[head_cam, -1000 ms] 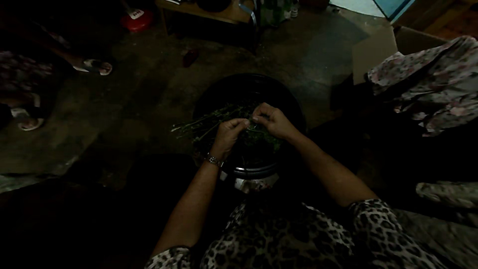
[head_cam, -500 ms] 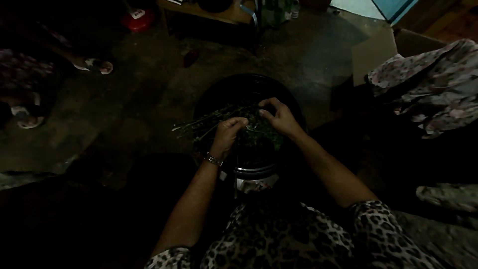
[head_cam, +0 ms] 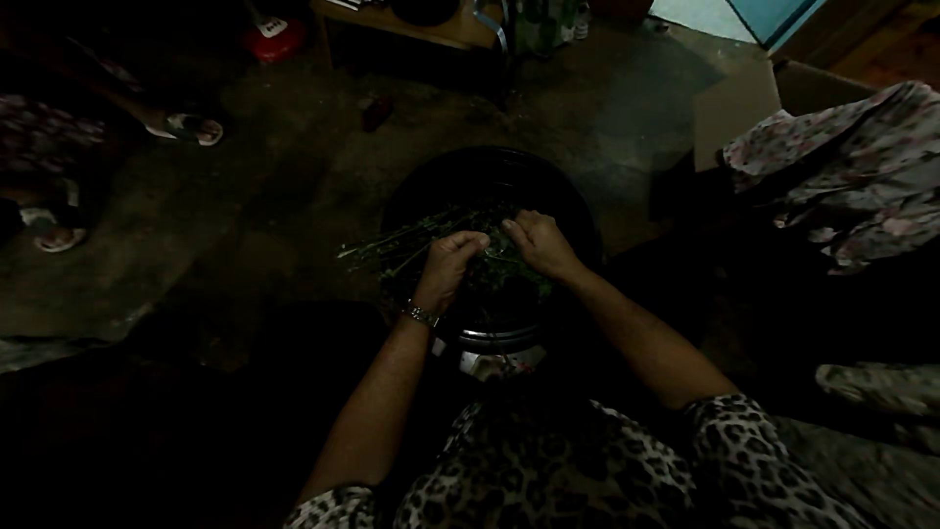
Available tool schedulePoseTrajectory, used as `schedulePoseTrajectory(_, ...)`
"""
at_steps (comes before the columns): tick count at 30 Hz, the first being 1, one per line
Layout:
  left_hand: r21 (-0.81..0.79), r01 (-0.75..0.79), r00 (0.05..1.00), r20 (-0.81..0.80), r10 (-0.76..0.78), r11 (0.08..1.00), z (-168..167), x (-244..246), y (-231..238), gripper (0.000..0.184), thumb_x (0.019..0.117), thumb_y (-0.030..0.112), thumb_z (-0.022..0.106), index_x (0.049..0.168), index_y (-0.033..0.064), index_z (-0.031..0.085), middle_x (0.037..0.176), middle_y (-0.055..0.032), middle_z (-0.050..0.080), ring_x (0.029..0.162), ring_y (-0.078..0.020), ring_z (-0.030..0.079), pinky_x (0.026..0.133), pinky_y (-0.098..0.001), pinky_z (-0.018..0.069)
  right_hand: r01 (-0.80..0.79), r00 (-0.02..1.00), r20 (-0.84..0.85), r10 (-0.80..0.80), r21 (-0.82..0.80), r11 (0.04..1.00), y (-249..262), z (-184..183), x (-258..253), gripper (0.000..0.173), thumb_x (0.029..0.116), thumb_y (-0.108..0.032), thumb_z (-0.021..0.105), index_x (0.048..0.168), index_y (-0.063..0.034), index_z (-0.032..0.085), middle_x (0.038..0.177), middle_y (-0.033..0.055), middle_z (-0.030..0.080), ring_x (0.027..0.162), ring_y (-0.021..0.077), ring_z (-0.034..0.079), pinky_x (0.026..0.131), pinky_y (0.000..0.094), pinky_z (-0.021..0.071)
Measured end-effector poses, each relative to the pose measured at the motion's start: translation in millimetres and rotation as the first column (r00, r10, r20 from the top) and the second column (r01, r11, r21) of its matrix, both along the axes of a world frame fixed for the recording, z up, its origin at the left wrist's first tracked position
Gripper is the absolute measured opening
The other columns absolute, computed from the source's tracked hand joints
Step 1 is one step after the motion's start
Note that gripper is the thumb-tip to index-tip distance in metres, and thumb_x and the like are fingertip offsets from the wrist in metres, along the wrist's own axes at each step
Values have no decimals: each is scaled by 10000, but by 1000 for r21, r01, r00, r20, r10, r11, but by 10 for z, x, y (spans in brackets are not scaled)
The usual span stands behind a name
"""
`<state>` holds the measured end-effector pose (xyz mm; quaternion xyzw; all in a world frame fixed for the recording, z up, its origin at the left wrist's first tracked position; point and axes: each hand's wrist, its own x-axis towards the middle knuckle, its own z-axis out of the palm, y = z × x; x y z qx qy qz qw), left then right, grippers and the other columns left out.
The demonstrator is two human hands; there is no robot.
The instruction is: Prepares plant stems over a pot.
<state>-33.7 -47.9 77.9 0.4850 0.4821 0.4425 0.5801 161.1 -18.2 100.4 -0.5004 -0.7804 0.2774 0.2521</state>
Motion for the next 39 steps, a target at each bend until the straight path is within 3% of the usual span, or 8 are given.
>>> schedulePoseTrajectory(6,-41,-27,998,50,29,999,37,-12,-14,167,1040,144,566,954,140,709,665,75,543,483,-6,406,445,-149,360,150,963,-207,-170,-109,983,34,48,56,333,1091,-208,491,1023,75,653,1026,167,615,872,216,616,812,389,533)
schedulePoseTrajectory(12,-35,-59,994,87,62,998,11,-7,16,178,1040,134,569,940,120,715,674,64,556,490,-8,410,443,-144,351,6,966,-256,-40,-133,991,41,1,57,362,1084,-268,493,1266,0,653,1340,202,565,1227,311,574,1031,478,497)
schedulePoseTrajectory(16,-49,-39,999,8,40,998,25,-10,-32,137,1035,184,598,985,160,723,735,66,606,481,4,396,431,-137,328,-98,938,-346,28,-185,978,-10,17,-12,394,1001,-201,673,1316,28,607,1242,183,660,1125,232,656,995,408,536)
schedulePoseTrajectory(20,-40,-23,999,-33,21,999,32,7,-35,143,1037,171,598,979,139,725,721,64,608,483,8,423,435,-139,358,-91,905,-424,-11,-218,972,-43,4,-66,266,954,-96,718,1174,43,663,987,110,690,831,89,645,778,253,555)
schedulePoseTrajectory(25,-40,-3,1000,-29,2,999,22,22,-45,142,1044,188,587,973,159,707,725,74,591,488,8,408,442,-137,344,-59,930,-365,-42,-263,963,-24,38,-27,126,965,-85,702,1039,17,707,899,75,690,762,76,630,737,248,547)
schedulePoseTrajectory(34,-65,-39,998,37,42,997,21,-5,-29,144,1046,197,578,975,155,697,651,72,507,474,-6,397,437,-143,354,-3,947,-306,-98,-312,950,51,125,106,313,1099,-200,480,1171,17,694,1032,107,708,916,134,675,861,328,562)
schedulePoseTrajectory(37,-49,-43,998,37,44,998,12,10,-21,160,1042,201,592,956,141,713,669,63,554,475,-2,410,434,-141,356,-94,963,-269,24,-251,963,13,78,62,349,1013,-245,660,1270,-9,668,1297,178,623,1148,255,633,1000,434,526)
schedulePoseTrajectory(39,-52,-45,998,30,46,998,10,18,-22,163,1037,192,599,942,133,717,702,55,589,489,-6,428,443,-142,359,-115,954,-296,47,-218,969,-14,17,-2,369,953,-201,743,1249,4,662,1211,167,648,1017,213,658,908,378,563)
